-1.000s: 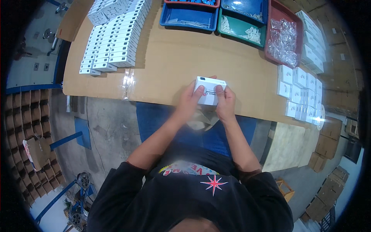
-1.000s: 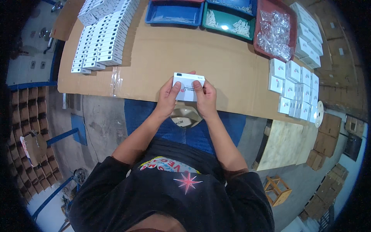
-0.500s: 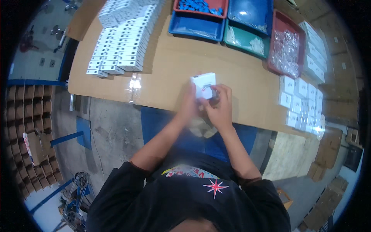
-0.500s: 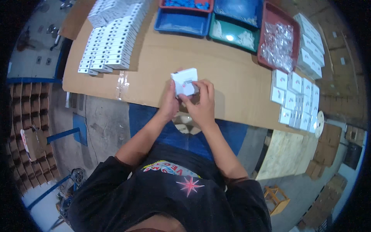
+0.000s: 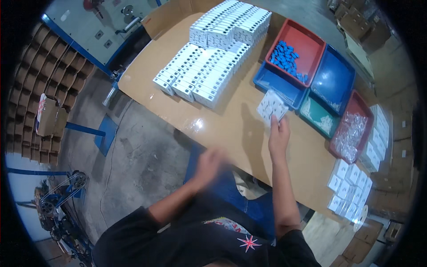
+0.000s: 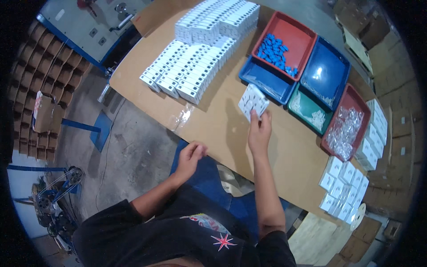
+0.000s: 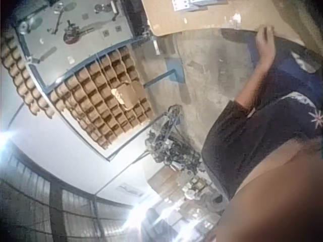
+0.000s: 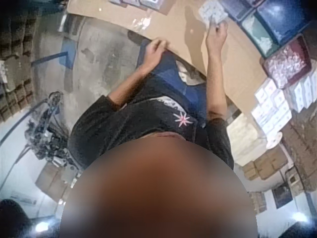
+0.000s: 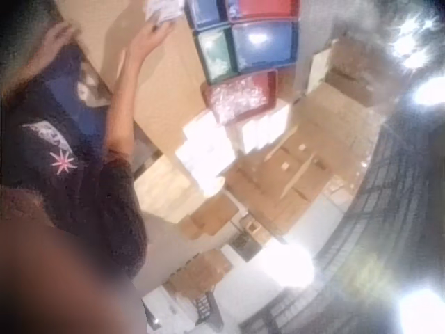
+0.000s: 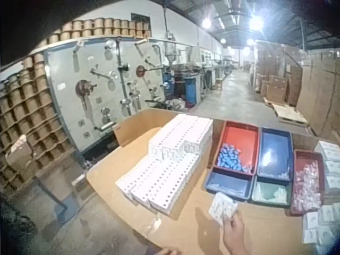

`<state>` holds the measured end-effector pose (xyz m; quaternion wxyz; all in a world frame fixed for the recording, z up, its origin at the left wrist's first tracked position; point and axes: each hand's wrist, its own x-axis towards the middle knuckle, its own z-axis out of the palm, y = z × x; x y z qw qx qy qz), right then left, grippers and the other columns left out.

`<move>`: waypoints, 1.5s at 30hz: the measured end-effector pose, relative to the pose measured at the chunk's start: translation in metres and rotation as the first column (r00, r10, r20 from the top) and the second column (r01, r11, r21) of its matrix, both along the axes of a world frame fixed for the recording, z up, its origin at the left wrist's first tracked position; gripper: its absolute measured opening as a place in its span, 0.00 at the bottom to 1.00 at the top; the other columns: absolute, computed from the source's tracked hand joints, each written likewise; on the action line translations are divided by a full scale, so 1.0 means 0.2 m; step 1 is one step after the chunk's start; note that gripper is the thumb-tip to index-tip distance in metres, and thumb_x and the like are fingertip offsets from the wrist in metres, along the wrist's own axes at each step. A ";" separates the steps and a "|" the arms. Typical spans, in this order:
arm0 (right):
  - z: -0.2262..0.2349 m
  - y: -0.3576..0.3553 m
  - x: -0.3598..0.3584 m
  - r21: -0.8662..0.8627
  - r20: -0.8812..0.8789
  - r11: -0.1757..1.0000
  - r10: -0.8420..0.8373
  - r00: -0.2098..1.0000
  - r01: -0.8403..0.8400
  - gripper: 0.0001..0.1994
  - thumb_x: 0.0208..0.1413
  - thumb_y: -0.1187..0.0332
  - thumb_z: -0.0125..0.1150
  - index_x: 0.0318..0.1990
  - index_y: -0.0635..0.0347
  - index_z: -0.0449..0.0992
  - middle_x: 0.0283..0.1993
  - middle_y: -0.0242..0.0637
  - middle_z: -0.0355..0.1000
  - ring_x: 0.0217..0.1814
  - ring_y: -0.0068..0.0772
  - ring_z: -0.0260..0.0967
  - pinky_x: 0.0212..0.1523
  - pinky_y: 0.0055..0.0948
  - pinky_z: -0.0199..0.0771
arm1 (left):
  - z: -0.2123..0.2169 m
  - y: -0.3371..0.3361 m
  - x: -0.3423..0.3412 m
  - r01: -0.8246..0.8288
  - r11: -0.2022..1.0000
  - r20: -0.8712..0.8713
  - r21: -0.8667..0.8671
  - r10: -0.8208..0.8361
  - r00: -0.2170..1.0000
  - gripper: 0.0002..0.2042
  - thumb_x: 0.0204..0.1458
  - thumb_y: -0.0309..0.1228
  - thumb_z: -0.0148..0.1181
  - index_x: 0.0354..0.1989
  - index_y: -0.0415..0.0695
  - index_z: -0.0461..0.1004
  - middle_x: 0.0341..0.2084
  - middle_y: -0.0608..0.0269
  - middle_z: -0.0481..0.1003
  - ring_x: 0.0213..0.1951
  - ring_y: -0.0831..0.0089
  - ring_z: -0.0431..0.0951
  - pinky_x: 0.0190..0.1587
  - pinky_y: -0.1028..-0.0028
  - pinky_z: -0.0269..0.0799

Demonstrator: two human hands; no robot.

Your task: Assembling small boxes, inserting components, and stacking completed boxes at a workbench.

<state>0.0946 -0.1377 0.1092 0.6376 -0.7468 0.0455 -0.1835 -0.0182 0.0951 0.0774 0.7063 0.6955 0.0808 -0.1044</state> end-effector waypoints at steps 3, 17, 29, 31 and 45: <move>0.04 0.03 0.34 0.025 -0.003 0.999 0.037 0.999 -0.037 0.12 0.68 0.67 0.59 0.51 0.67 0.76 0.43 0.35 0.75 0.44 0.26 0.71 0.49 0.27 0.71 | 0.00 0.21 -0.04 0.145 0.916 0.038 0.375 -0.171 0.985 0.10 0.67 0.32 0.57 0.42 0.37 0.78 0.30 0.67 0.79 0.32 0.82 0.75 0.37 0.77 0.72; -0.08 0.27 1.52 -0.237 0.182 0.961 -0.100 0.978 0.142 0.17 0.54 0.67 0.73 0.48 0.66 0.79 0.41 0.45 0.79 0.44 0.41 0.79 0.47 0.35 0.77 | -0.24 0.23 0.03 -0.014 0.875 0.143 0.483 -0.063 0.988 0.12 0.64 0.34 0.59 0.35 0.37 0.81 0.19 0.59 0.79 0.22 0.73 0.80 0.30 0.72 0.74; -0.12 0.31 1.67 -0.281 0.193 0.940 -0.139 0.971 0.191 0.17 0.53 0.66 0.74 0.47 0.63 0.77 0.42 0.44 0.81 0.44 0.43 0.80 0.48 0.38 0.77 | -0.27 0.25 0.05 -0.039 0.876 0.131 0.481 -0.028 0.991 0.12 0.63 0.34 0.58 0.31 0.39 0.80 0.18 0.59 0.79 0.22 0.71 0.81 0.29 0.71 0.74; -0.13 0.33 1.67 -0.289 0.193 0.938 -0.139 0.971 0.192 0.17 0.53 0.66 0.74 0.46 0.63 0.76 0.41 0.44 0.81 0.44 0.43 0.80 0.48 0.38 0.77 | -0.26 0.26 0.05 -0.041 0.878 0.123 0.478 -0.021 0.992 0.12 0.63 0.34 0.58 0.31 0.39 0.80 0.18 0.59 0.79 0.22 0.71 0.81 0.29 0.71 0.74; -0.14 0.34 1.72 -0.317 0.259 0.924 -0.134 0.956 0.215 0.18 0.52 0.66 0.75 0.44 0.65 0.75 0.41 0.46 0.77 0.45 0.45 0.77 0.48 0.38 0.75 | -0.29 0.26 0.05 -0.034 0.874 0.115 0.485 -0.025 0.993 0.13 0.63 0.34 0.58 0.29 0.39 0.80 0.16 0.60 0.77 0.21 0.71 0.80 0.28 0.71 0.72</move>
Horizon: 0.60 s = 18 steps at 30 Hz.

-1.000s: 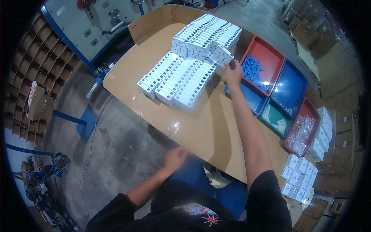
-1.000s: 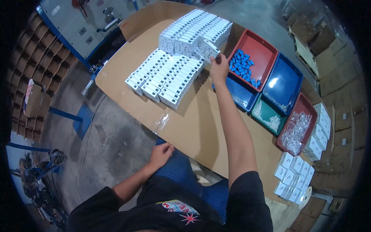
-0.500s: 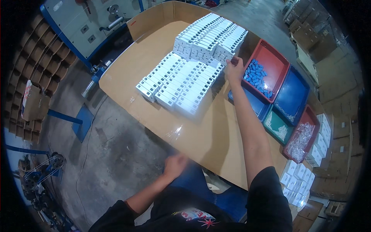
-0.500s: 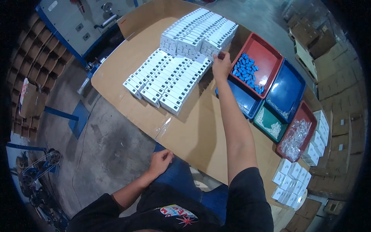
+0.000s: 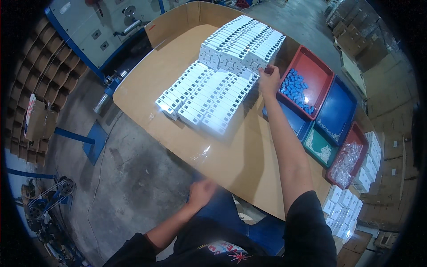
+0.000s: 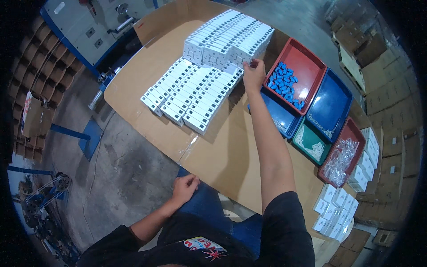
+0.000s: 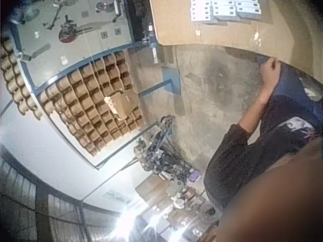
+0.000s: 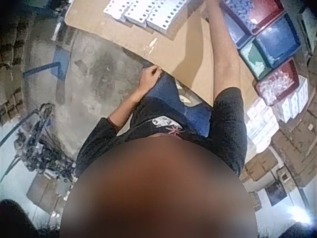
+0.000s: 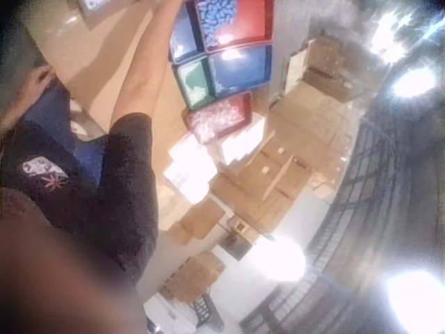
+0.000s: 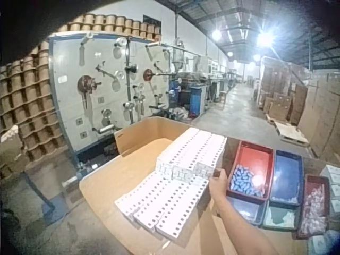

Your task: Assembling small boxes, inserting components, and stacking completed boxes at a workbench.

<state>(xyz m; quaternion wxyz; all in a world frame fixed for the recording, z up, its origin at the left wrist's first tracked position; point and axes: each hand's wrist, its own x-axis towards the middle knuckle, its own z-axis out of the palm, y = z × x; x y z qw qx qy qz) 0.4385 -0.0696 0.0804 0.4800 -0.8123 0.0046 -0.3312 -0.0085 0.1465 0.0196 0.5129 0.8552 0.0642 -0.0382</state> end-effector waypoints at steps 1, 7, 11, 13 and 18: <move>0.00 0.01 -0.01 0.004 -0.009 1.000 -0.003 1.000 0.003 0.18 0.51 0.66 0.75 0.44 0.65 0.75 0.42 0.46 0.77 0.45 0.45 0.77 0.49 0.38 0.75 | 0.00 0.00 0.00 -0.002 1.000 0.000 0.001 0.002 1.000 0.13 0.63 0.34 0.58 0.29 0.39 0.80 0.16 0.60 0.77 0.21 0.71 0.80 0.28 0.71 0.72; 0.01 -0.01 -0.07 0.002 0.000 0.998 -0.055 0.999 0.055 0.18 0.51 0.67 0.74 0.45 0.65 0.75 0.43 0.45 0.76 0.46 0.43 0.76 0.49 0.38 0.75 | 0.02 0.00 0.00 0.003 1.000 0.041 0.009 -0.003 0.999 0.13 0.63 0.33 0.58 0.29 0.38 0.79 0.16 0.61 0.77 0.21 0.73 0.80 0.28 0.72 0.72; 0.00 -0.06 -0.28 0.065 0.045 0.998 -0.004 0.999 0.001 0.14 0.54 0.69 0.71 0.45 0.64 0.75 0.44 0.43 0.75 0.47 0.39 0.75 0.48 0.36 0.77 | -0.02 0.00 0.00 -0.004 1.000 -0.022 -0.006 0.004 1.000 0.14 0.63 0.33 0.57 0.29 0.37 0.79 0.16 0.61 0.77 0.21 0.75 0.78 0.28 0.73 0.71; 0.05 -0.09 -0.55 0.094 0.037 0.995 0.033 0.999 -0.036 0.12 0.56 0.71 0.68 0.45 0.64 0.76 0.44 0.40 0.75 0.47 0.36 0.75 0.47 0.34 0.77 | -0.03 0.00 0.00 0.007 1.000 -0.026 -0.009 -0.008 1.000 0.14 0.64 0.33 0.57 0.29 0.36 0.79 0.16 0.61 0.77 0.22 0.76 0.78 0.29 0.73 0.71; 0.07 -0.41 -1.25 0.199 -0.073 0.979 0.067 0.995 -0.051 0.05 0.62 0.76 0.62 0.44 0.64 0.76 0.44 0.35 0.73 0.48 0.26 0.73 0.43 0.26 0.78 | 0.01 0.01 0.00 -0.032 0.989 -0.130 -0.145 0.013 0.991 0.15 0.66 0.33 0.55 0.31 0.36 0.79 0.18 0.65 0.76 0.23 0.80 0.75 0.28 0.75 0.69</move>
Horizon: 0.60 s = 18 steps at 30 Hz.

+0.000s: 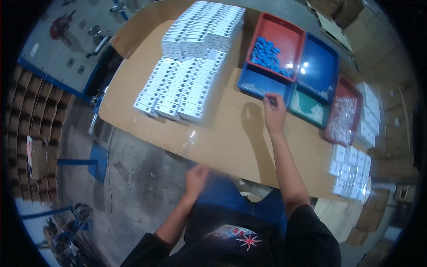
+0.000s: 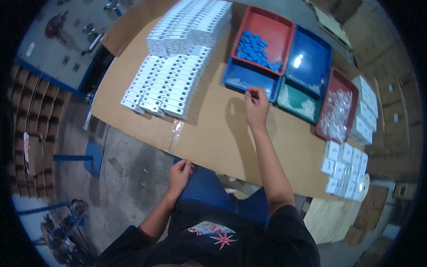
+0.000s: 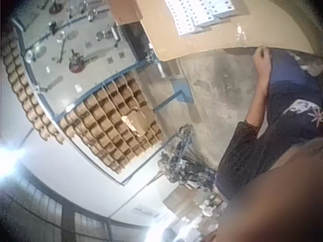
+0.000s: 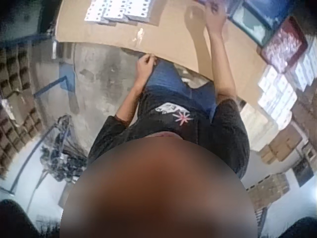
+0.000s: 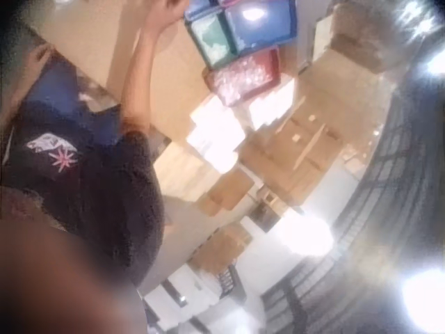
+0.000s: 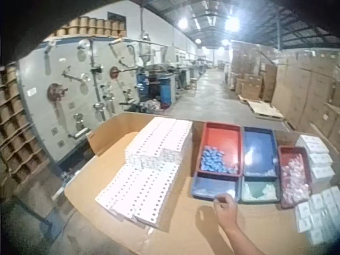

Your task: Assembling small boxes, inserting components, and stacking completed boxes at a workbench.

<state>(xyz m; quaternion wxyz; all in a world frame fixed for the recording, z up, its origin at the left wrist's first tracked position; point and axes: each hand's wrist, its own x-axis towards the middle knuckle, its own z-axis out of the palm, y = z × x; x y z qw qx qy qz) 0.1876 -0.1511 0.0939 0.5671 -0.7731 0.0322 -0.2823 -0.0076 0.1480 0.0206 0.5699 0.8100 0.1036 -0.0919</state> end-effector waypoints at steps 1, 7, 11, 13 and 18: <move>-0.02 -0.09 -0.13 0.024 -0.061 0.999 -0.047 0.997 0.049 0.05 0.63 0.75 0.61 0.44 0.64 0.77 0.43 0.35 0.74 0.47 0.25 0.74 0.43 0.25 0.77 | -0.01 0.01 0.00 0.018 1.000 -0.003 -0.012 -0.018 1.000 0.15 0.67 0.34 0.55 0.31 0.37 0.79 0.18 0.67 0.75 0.23 0.82 0.73 0.28 0.76 0.67; -0.09 -0.68 -0.81 0.000 -0.223 0.940 -0.333 0.916 0.341 0.05 0.63 0.75 0.62 0.44 0.64 0.78 0.41 0.36 0.77 0.44 0.24 0.75 0.44 0.26 0.77 | 0.11 -0.06 0.02 0.142 0.987 0.126 0.070 -0.150 0.981 0.12 0.60 0.33 0.63 0.27 0.40 0.76 0.18 0.58 0.73 0.22 0.74 0.71 0.28 0.72 0.67; -0.12 -0.95 -1.16 -0.125 -0.248 0.870 -0.494 0.833 0.478 0.06 0.63 0.73 0.62 0.45 0.65 0.78 0.39 0.37 0.78 0.42 0.26 0.77 0.44 0.29 0.78 | 0.21 -0.15 0.04 0.569 0.741 0.198 0.356 -0.655 0.729 0.09 0.55 0.32 0.66 0.27 0.41 0.77 0.20 0.55 0.73 0.24 0.59 0.75 0.31 0.66 0.70; -0.11 -1.04 -1.27 -0.135 -0.251 0.818 -0.574 0.780 0.558 0.07 0.63 0.73 0.62 0.45 0.64 0.78 0.39 0.38 0.79 0.42 0.28 0.77 0.45 0.29 0.78 | 0.32 -0.27 0.03 0.720 0.592 0.050 0.362 -0.783 0.620 0.09 0.56 0.35 0.65 0.29 0.43 0.79 0.23 0.54 0.76 0.27 0.57 0.78 0.33 0.62 0.72; -0.07 -1.29 -1.53 -0.242 -0.226 0.672 -0.740 0.633 0.700 0.08 0.60 0.72 0.62 0.45 0.62 0.79 0.40 0.43 0.79 0.43 0.37 0.79 0.47 0.32 0.78 | 0.16 -0.51 0.04 0.862 0.288 -0.187 0.417 -0.901 0.391 0.11 0.58 0.39 0.63 0.35 0.44 0.80 0.29 0.52 0.80 0.33 0.53 0.82 0.37 0.59 0.75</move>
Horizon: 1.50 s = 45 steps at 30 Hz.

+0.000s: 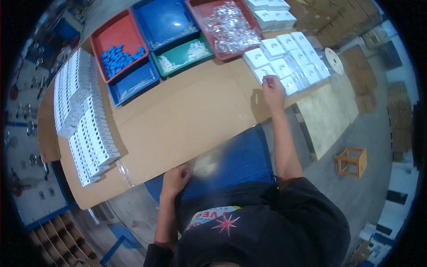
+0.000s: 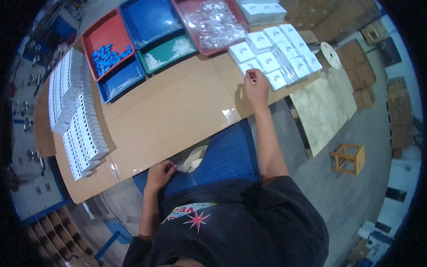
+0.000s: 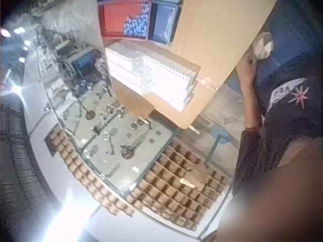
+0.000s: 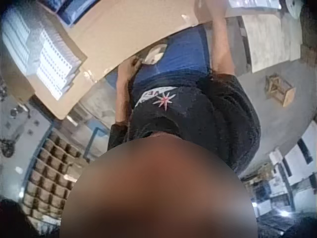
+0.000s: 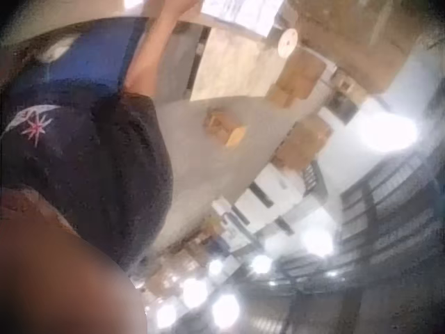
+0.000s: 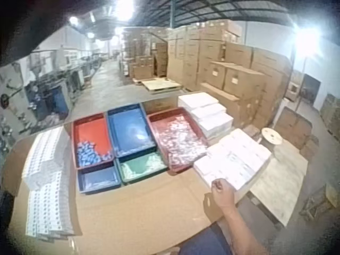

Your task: Assembling small boxes, inserting components, and stacking completed boxes at a workbench.

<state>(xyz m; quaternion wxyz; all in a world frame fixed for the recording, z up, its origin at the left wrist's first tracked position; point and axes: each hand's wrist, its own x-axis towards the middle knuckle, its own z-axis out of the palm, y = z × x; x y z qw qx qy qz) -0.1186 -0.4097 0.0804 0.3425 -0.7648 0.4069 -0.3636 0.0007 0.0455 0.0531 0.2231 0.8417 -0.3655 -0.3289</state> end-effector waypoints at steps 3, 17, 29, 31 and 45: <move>-0.06 -0.12 -0.12 -0.164 -0.155 0.986 -0.053 0.987 0.028 0.13 0.54 0.71 0.63 0.47 0.59 0.79 0.46 0.46 0.76 0.51 0.50 0.73 0.52 0.44 0.74 | -0.09 -0.11 -0.02 0.164 0.980 -0.020 0.112 -0.162 0.987 0.12 0.60 0.40 0.62 0.41 0.45 0.82 0.35 0.52 0.82 0.37 0.54 0.83 0.40 0.61 0.77; -0.18 -0.02 -0.04 -0.368 -0.250 0.922 -0.220 0.943 0.118 0.22 0.50 0.61 0.73 0.51 0.63 0.78 0.58 0.47 0.67 0.63 0.52 0.62 0.63 0.48 0.64 | -0.18 -0.18 0.00 0.090 0.989 -0.218 0.119 -0.062 0.974 0.19 0.65 0.42 0.58 0.54 0.39 0.78 0.42 0.49 0.82 0.45 0.60 0.82 0.51 0.67 0.75; -0.16 -0.05 0.03 -0.353 -0.277 0.918 -0.288 0.917 0.181 0.22 0.46 0.60 0.76 0.45 0.61 0.75 0.52 0.50 0.66 0.58 0.54 0.63 0.58 0.49 0.67 | -0.19 -0.17 0.01 0.075 0.991 -0.329 0.107 -0.035 0.944 0.20 0.66 0.42 0.57 0.55 0.38 0.77 0.50 0.51 0.81 0.53 0.61 0.80 0.58 0.67 0.72; -0.16 -0.04 0.04 -0.340 -0.263 0.921 -0.286 0.922 0.189 0.24 0.45 0.60 0.77 0.46 0.62 0.75 0.53 0.52 0.65 0.57 0.55 0.64 0.57 0.48 0.69 | -0.18 -0.17 0.01 0.052 0.997 -0.338 0.064 -0.027 0.941 0.20 0.66 0.42 0.57 0.55 0.39 0.77 0.51 0.51 0.81 0.54 0.61 0.79 0.59 0.67 0.72; -0.19 0.12 -0.08 -0.321 -0.203 0.945 -0.135 0.970 0.064 0.28 0.44 0.60 0.78 0.49 0.67 0.74 0.52 0.52 0.68 0.58 0.56 0.65 0.57 0.48 0.70 | -0.19 -0.14 0.03 0.075 0.997 -0.523 0.012 -0.058 0.851 0.22 0.68 0.44 0.54 0.62 0.41 0.73 0.52 0.57 0.79 0.54 0.68 0.77 0.59 0.70 0.70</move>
